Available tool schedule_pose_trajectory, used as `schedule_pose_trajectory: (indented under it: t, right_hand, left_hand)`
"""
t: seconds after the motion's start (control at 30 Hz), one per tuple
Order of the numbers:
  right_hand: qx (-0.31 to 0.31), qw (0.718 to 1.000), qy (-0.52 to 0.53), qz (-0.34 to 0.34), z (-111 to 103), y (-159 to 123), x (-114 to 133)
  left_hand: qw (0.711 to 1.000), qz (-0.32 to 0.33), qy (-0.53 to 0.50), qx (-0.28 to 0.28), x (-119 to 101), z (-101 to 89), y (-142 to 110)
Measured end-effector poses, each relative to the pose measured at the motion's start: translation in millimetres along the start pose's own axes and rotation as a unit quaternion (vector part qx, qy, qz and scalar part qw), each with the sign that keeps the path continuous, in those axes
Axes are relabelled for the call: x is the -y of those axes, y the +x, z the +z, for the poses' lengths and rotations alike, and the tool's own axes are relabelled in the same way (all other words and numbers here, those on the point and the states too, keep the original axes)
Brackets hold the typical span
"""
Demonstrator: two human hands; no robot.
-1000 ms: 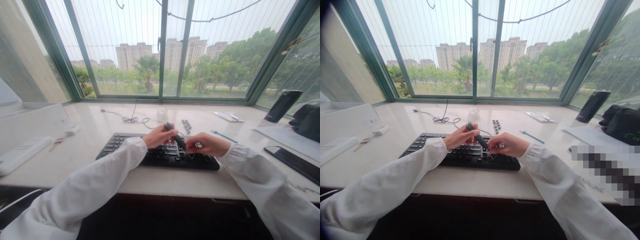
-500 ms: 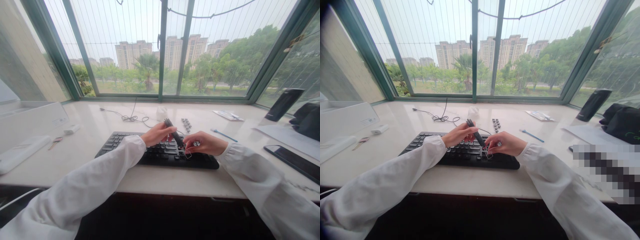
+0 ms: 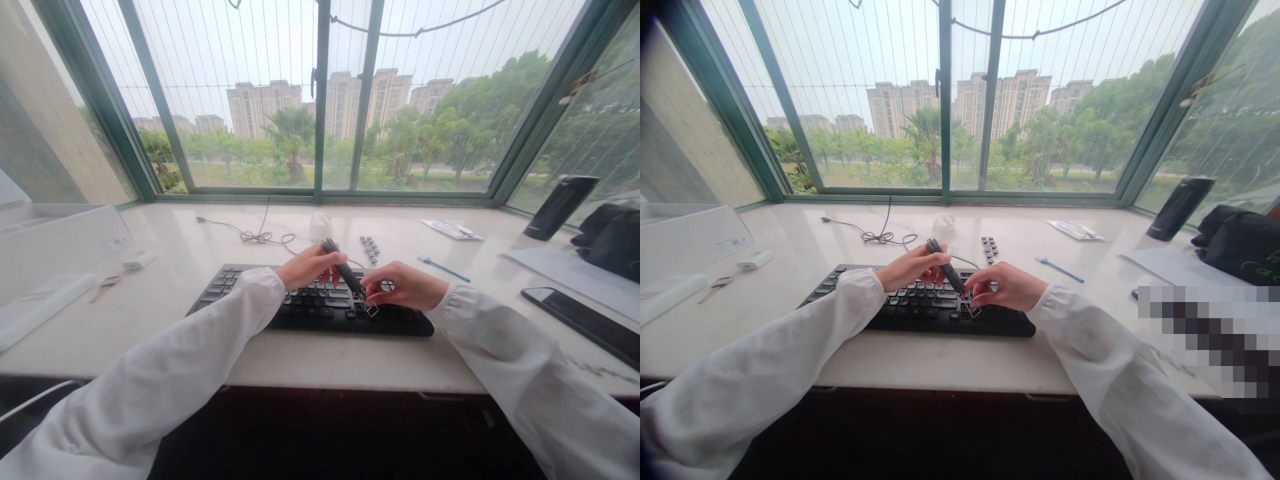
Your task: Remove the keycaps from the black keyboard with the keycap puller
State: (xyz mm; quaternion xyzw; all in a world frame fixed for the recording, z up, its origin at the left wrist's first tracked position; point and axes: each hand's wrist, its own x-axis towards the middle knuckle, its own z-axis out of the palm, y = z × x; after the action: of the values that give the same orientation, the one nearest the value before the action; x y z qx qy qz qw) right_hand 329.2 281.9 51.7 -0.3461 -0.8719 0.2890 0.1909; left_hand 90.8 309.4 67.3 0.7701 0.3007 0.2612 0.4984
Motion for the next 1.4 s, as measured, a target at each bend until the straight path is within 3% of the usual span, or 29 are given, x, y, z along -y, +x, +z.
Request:
schedule_pose_trajectory:
  t: [0.3, 0.83, 1.07, 1.17, 1.4]
  right_hand:
    - [0.009, 1.000, -0.022, -0.006, -4, -1, 0]
    - [0.020, 0.999, -0.022, 0.023, -5, 1, -1]
    - [0.019, 0.999, -0.034, 0.012, -2, 4, -4]
    - [0.015, 0.999, -0.044, 0.005, -2, 4, -5]
    - [0.020, 0.999, -0.049, -0.011, -3, 1, 5]
  left_hand:
    - [0.999, 0.002, -0.028, 0.031, -4, -2.3, -2]
    - [0.999, 0.011, 0.003, 0.036, -4, -5.9, -1]
    - [0.999, -0.030, -0.005, 0.025, -7, -8.2, -3]
    - [0.998, -0.039, -0.007, 0.047, -10, -11.9, -5]
    - [0.993, 0.045, 0.015, 0.112, -16, -15.6, -9]
